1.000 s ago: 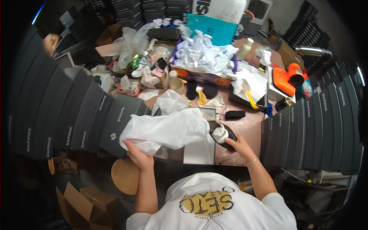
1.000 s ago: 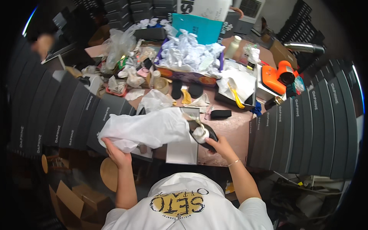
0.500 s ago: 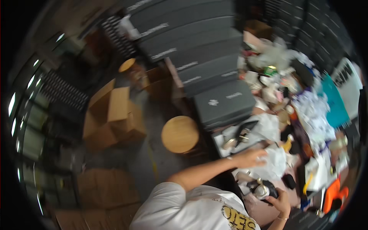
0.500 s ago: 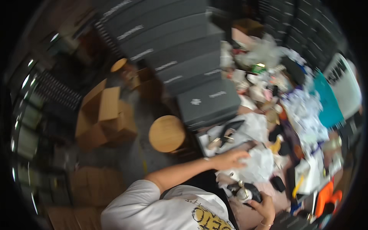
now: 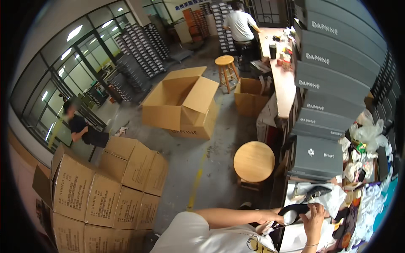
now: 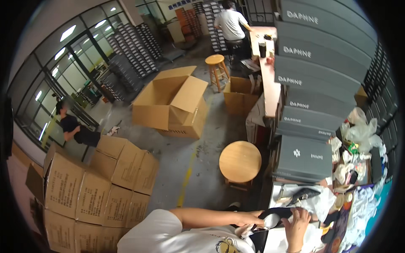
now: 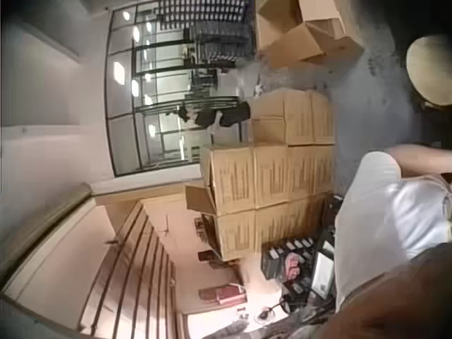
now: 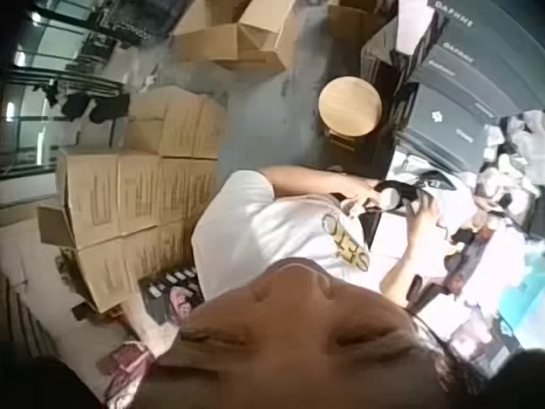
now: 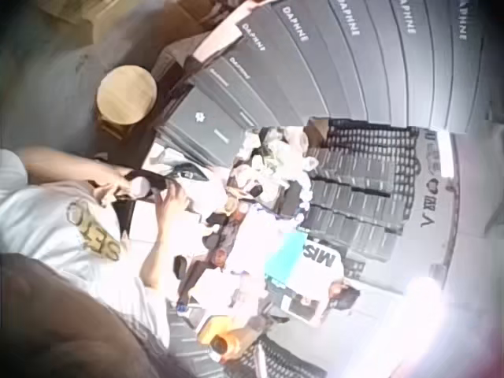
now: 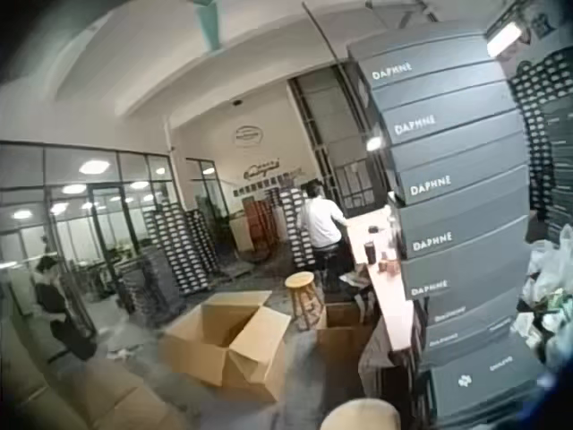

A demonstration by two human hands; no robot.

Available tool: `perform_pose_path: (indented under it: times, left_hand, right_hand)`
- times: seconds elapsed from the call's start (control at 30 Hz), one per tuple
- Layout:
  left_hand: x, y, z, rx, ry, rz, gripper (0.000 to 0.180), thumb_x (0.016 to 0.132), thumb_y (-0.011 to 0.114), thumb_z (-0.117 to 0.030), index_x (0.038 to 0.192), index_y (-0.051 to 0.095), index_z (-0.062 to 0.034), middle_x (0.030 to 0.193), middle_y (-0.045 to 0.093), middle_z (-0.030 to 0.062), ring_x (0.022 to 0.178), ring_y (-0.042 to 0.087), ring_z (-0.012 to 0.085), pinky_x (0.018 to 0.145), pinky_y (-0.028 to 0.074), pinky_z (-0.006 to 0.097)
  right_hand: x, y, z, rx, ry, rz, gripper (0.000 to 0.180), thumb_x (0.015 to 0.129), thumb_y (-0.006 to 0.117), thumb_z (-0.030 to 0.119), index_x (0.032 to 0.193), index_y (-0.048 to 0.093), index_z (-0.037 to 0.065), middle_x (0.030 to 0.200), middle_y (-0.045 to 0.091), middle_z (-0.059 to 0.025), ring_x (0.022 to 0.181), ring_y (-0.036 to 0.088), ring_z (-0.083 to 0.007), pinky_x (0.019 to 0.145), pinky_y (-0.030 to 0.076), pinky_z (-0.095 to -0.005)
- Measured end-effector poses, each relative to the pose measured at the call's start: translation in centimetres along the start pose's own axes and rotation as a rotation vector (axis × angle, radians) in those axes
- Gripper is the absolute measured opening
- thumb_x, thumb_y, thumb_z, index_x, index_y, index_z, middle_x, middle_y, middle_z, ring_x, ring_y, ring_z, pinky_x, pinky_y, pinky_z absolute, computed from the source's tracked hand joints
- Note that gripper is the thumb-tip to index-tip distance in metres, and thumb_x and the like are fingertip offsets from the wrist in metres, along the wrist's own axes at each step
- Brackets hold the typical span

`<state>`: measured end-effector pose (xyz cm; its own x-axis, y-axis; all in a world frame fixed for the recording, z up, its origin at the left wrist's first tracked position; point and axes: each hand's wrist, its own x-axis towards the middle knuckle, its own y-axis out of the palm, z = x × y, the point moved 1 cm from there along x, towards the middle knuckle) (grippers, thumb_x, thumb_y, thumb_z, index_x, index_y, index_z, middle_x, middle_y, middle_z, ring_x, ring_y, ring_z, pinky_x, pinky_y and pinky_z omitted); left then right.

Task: Packing finished high-heel shoes into boxes with protective wrapping.

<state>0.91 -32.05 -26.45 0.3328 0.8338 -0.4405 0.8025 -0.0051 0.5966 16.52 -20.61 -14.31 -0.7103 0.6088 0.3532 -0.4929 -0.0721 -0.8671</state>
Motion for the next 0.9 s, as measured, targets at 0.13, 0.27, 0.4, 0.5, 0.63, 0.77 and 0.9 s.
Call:
perform_pose_path:
  times: [0.13, 0.27, 0.4, 0.5, 0.63, 0.77, 0.9]
  left_hand:
    - [-1.2, -1.6, -1.0, -0.334, 0.022, 0.001, 0.064, 0.088, 0.059, -0.012, 0.141, 0.023, -0.0103, 0.104, 0.055, 0.0031, 0.092, 0.054, 0.0103, 0.078, 0.049, 0.030]
    - [-2.8, -1.4, -0.8, -0.367, -0.004, -0.075, 0.069, 0.084, 0.064, -0.012, 0.141, 0.024, -0.0116, 0.107, 0.054, 0.0025, 0.091, 0.053, 0.0092, 0.082, 0.047, 0.027]
    - [-3.0, 0.1, -0.8, -0.225, 0.022, -0.126, 0.065, 0.081, 0.066, -0.015, 0.135, 0.032, -0.0076, 0.102, 0.056, 0.0039, 0.091, 0.053, 0.0103, 0.082, 0.047, 0.026]
    - [-2.4, 1.4, -1.7, -0.166, 0.091, -0.181, 0.061, 0.080, 0.065, -0.018, 0.132, 0.034, -0.0058, 0.100, 0.057, 0.0065, 0.091, 0.055, 0.0120, 0.079, 0.048, 0.028]
    - [-2.4, 0.7, -1.2, -0.232, 0.130, -0.422, 0.054, 0.085, 0.060, -0.017, 0.129, 0.034, 0.0010, 0.097, 0.060, 0.0148, 0.077, 0.061, 0.0186, 0.070, 0.053, 0.035]
    - [-7.7, -7.3, -1.8, -0.237, 0.180, -0.659, 0.039, 0.084, 0.058, -0.020, 0.115, 0.049, 0.0039, 0.085, 0.064, 0.0215, 0.070, 0.065, 0.0283, 0.060, 0.055, 0.044]
    - [-20.0, -19.4, -7.9, -0.688, 0.884, -1.045, 0.021, 0.088, 0.056, -0.030, 0.098, 0.056, -0.0118, 0.082, 0.060, 0.0076, 0.073, 0.060, 0.0224, 0.064, 0.052, 0.040]
  right_hand:
    - [0.6, 4.1, 2.1, 0.349, 0.033, 0.182, 0.024, 0.069, 0.070, 0.003, 0.091, 0.063, -0.003, 0.076, 0.059, -0.0143, 0.065, 0.058, -0.0296, 0.060, 0.046, -0.0366]
    - [0.7, 5.9, 3.7, 0.248, 0.062, 0.300, 0.040, 0.066, 0.072, 0.011, 0.102, 0.061, -0.003, 0.083, 0.061, -0.0195, 0.075, 0.060, -0.0368, 0.068, 0.048, -0.0427]
    - [-1.2, 8.2, 2.1, 0.236, 0.122, 0.395, 0.046, 0.063, 0.072, 0.014, 0.105, 0.060, -0.002, 0.087, 0.061, -0.0213, 0.079, 0.060, -0.0399, 0.070, 0.049, -0.0455]
    - [-4.4, 9.1, -1.8, 0.556, 0.312, 0.061, 0.042, 0.064, 0.070, 0.011, 0.102, 0.057, -0.002, 0.082, 0.062, -0.0183, 0.077, 0.060, -0.0368, 0.071, 0.049, -0.0342]
    - [-10.5, 4.8, -12.7, 1.236, 0.896, -0.411, 0.036, 0.076, 0.070, 0.021, 0.101, 0.055, 0.001, 0.105, 0.053, -0.0193, 0.093, 0.054, -0.0290, 0.077, 0.049, -0.0330]
    - [-17.3, 1.4, -12.9, 0.095, 0.721, 0.110, 0.041, 0.075, 0.076, 0.032, 0.094, 0.056, 0.002, 0.058, 0.056, -0.0075, 0.051, 0.052, -0.0203, 0.054, 0.047, -0.0346]
    - [-23.2, 7.8, -14.5, -0.073, 0.793, 0.333, 0.045, 0.075, 0.074, 0.036, 0.104, 0.058, 0.006, 0.082, 0.067, -0.0204, 0.076, 0.066, -0.0289, 0.072, 0.050, -0.0459]
